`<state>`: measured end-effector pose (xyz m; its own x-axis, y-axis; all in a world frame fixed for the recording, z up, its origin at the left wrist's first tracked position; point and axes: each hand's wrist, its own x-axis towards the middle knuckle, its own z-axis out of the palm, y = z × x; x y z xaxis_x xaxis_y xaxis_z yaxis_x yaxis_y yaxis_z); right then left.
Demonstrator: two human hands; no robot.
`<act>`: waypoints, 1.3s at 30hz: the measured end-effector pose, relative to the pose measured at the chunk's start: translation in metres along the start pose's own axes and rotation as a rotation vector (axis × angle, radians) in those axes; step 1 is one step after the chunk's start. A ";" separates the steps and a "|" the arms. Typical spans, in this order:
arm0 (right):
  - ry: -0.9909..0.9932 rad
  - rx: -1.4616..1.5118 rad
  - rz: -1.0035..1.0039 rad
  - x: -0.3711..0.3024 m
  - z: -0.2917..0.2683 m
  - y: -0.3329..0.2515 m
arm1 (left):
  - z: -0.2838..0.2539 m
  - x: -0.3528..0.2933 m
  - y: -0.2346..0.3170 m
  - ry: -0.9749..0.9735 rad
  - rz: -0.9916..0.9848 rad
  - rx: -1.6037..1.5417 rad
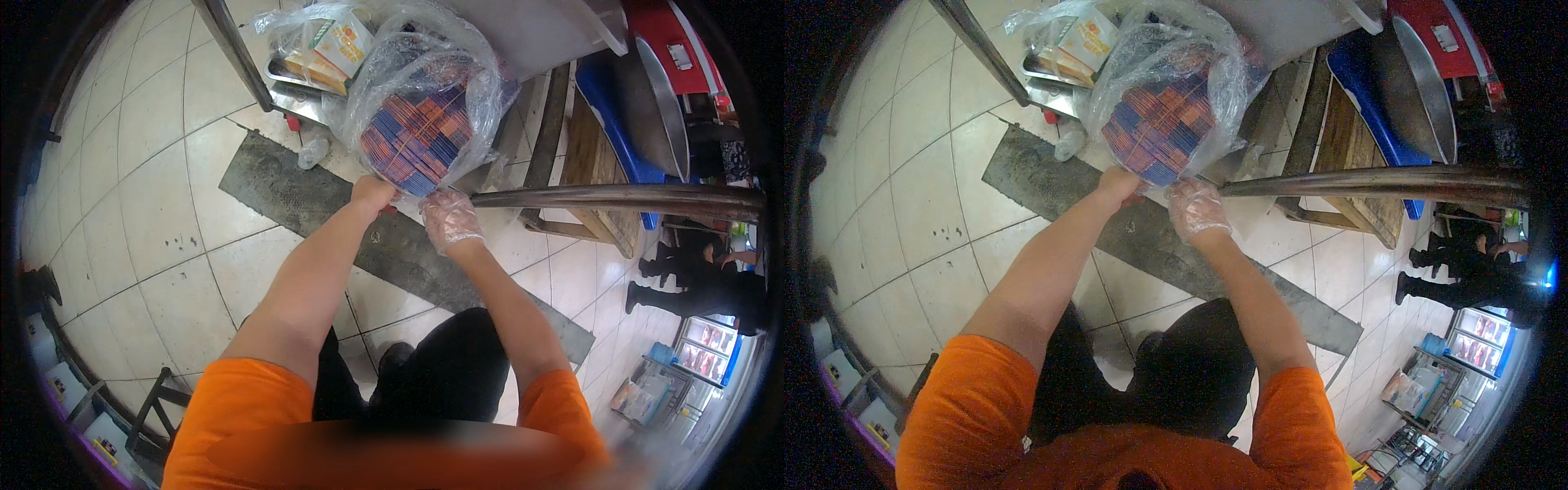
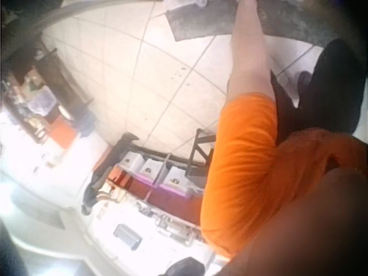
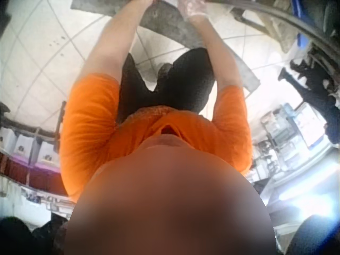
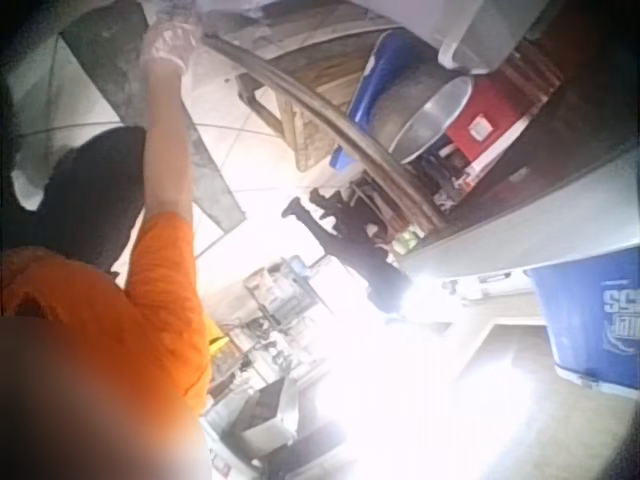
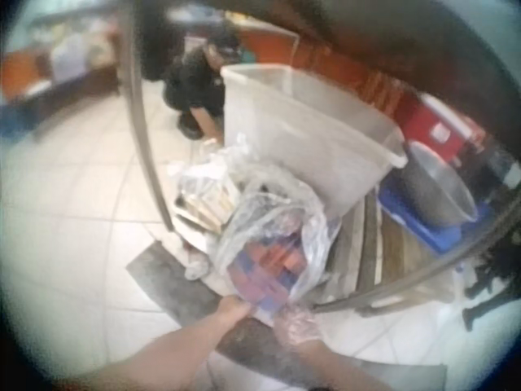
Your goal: The person assembles multiple small paper food containers by folding and taping them. They then place a plastic glove on their right hand and handle a tray of yellow food items before placing the containers into a plastic bag.
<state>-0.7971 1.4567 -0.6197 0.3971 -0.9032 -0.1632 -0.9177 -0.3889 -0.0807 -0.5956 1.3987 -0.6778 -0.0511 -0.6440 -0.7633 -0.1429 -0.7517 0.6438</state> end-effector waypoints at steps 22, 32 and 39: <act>0.533 0.203 0.311 0.052 -0.053 -0.083 | -0.037 -0.061 0.036 0.204 0.165 -0.781; 0.765 0.261 0.261 0.042 -0.038 -0.073 | 0.011 -0.072 0.068 0.355 0.028 -0.412; 0.641 0.134 0.281 0.033 -0.051 -0.079 | 0.011 -0.055 0.069 0.380 0.081 -0.403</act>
<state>-0.7122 1.4479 -0.5690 0.0238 -0.9109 0.4119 -0.9591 -0.1371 -0.2477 -0.6139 1.3838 -0.5922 0.3244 -0.6519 -0.6854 0.2396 -0.6443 0.7263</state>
